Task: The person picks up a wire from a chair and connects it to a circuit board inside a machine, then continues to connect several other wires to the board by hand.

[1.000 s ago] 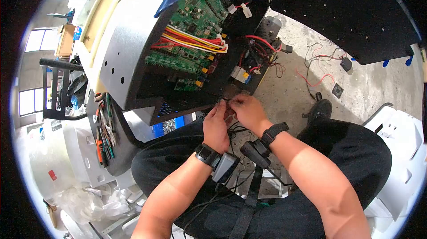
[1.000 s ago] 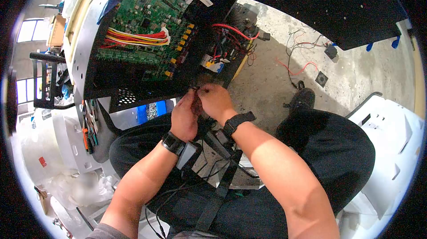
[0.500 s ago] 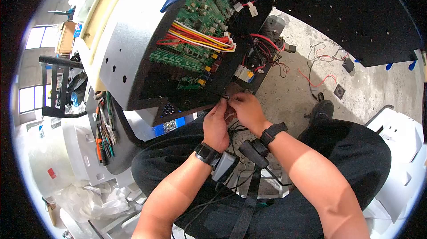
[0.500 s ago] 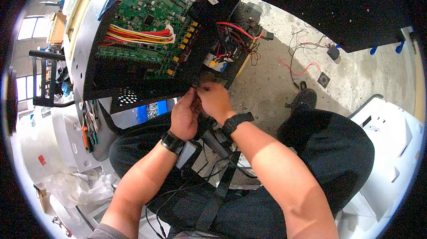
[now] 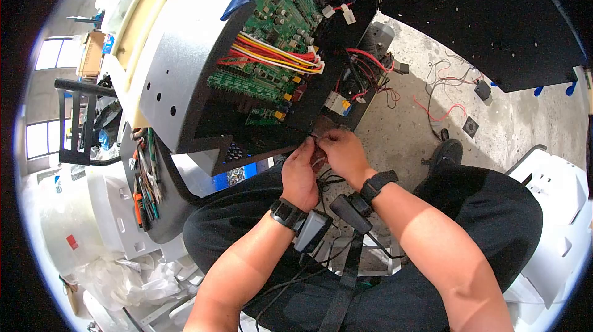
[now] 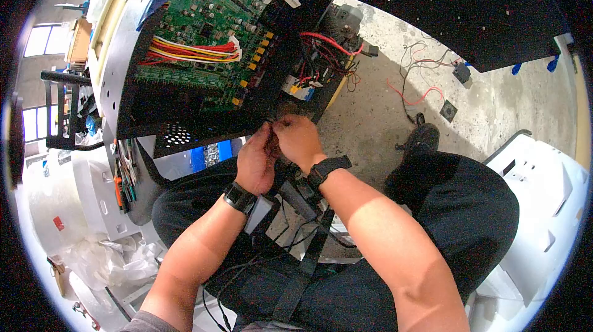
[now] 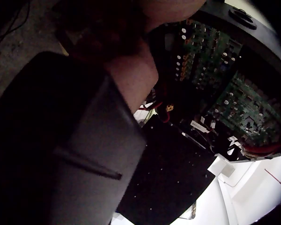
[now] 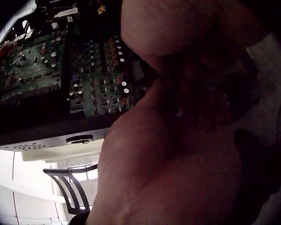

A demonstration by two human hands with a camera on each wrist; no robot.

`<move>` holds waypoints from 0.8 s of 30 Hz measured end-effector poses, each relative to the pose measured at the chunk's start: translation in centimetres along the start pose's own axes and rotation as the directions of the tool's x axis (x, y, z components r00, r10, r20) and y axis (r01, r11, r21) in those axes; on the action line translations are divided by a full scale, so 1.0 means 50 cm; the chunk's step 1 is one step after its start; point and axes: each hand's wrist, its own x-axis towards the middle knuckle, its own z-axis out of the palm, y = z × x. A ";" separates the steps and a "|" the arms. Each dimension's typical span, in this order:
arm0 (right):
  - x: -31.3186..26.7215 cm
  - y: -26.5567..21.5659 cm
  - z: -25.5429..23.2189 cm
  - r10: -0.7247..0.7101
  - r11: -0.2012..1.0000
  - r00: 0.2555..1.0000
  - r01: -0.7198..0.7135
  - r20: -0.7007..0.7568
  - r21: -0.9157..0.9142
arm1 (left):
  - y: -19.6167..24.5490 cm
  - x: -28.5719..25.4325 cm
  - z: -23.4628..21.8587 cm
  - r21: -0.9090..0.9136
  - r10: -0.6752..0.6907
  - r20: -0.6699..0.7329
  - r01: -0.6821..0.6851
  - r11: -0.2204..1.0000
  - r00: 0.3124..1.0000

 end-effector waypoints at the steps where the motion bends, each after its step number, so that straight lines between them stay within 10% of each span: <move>1: 0.001 -0.004 0.000 0.069 0.996 0.998 -0.069 0.010 0.063 | 0.002 -0.001 0.003 0.000 0.000 0.000 0.000 1.000 1.000; 24: 0.000 -0.020 0.000 0.206 0.970 0.978 -0.205 0.007 0.128 | 0.002 0.002 0.003 0.007 0.012 0.001 -0.012 1.000 1.000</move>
